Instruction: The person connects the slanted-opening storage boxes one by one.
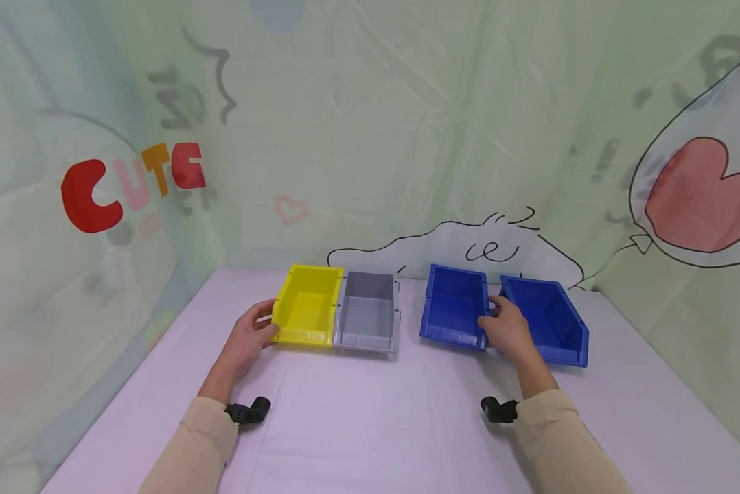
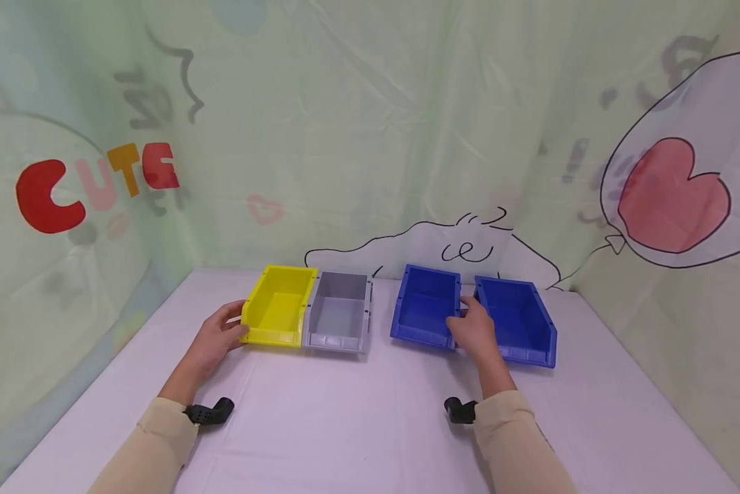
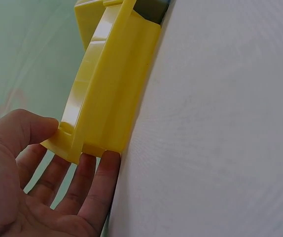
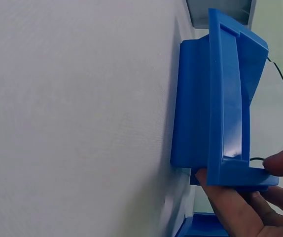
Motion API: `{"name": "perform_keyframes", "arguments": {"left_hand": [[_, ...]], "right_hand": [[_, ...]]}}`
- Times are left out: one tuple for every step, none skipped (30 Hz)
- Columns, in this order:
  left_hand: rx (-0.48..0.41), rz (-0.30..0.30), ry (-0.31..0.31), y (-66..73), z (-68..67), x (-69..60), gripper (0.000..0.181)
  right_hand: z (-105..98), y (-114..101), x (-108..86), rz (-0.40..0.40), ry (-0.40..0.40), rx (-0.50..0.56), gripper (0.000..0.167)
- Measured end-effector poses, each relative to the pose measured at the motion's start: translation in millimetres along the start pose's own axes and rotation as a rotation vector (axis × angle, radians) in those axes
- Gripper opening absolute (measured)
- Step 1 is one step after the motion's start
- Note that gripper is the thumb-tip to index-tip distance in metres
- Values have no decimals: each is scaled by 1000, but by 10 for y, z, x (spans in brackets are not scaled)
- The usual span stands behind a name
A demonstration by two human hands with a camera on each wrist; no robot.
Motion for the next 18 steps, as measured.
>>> {"name": "perform_keyframes", "arguments": {"left_hand": [[-1,2,1,-1,0,1,61],[-4,1,4,-3,0,4,61],[-6,-1,6,-7,0,7,61],[-8,1,5,-7,1,7,61],[-9,4,5,-7,1,8,61],[-9,5,5,-6,3,7,61],[-11,4,5,-7,4,7,60],[-12,4,4,-6,5,6,60],[-11,5,3,-6,5,5,61],[-11,7,3,-8,6,6,61],[-10,7,2,-10,5,8,61],[-11,8,1,-12,5,9,61],[-11,9,3,-15,4,12,60],[-9,9,4,-17,2,13,60],[-8,10,5,-21,1,16,60],[-7,10,5,-23,2,18,60],[-6,10,5,-25,2,20,60],[-5,10,4,-27,3,22,60]], "right_hand": [[4,6,-1,6,-2,17,72],[9,8,-6,15,-6,43,72],[13,13,-9,24,-10,66,72],[16,20,-11,32,-15,91,73],[18,24,-16,40,-21,127,73],[20,28,-23,48,-28,163,74],[19,34,-28,52,-32,193,74],[19,40,-33,55,-39,224,75],[17,47,-36,53,-45,246,75],[14,53,-38,55,-52,272,76],[12,56,-42,59,-58,297,76],[8,61,-42,61,-63,310,76],[5,66,-42,63,-67,321,77],[3,69,-43,66,-71,328,77],[0,71,-44,70,-74,334,77],[-4,74,-47,75,-76,345,78],[-9,77,-49,77,-78,351,78],[-13,80,-53,78,-78,355,78]]}}
Point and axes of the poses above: each hand's wrist, its own x-axis towards the middle knuckle, its own z-axis out of the palm, y = z × x, the point moved 3 cm from there along x, towards the middle knuckle, and after that the axes turned 11 degrees about x, right-handed, at the moved point
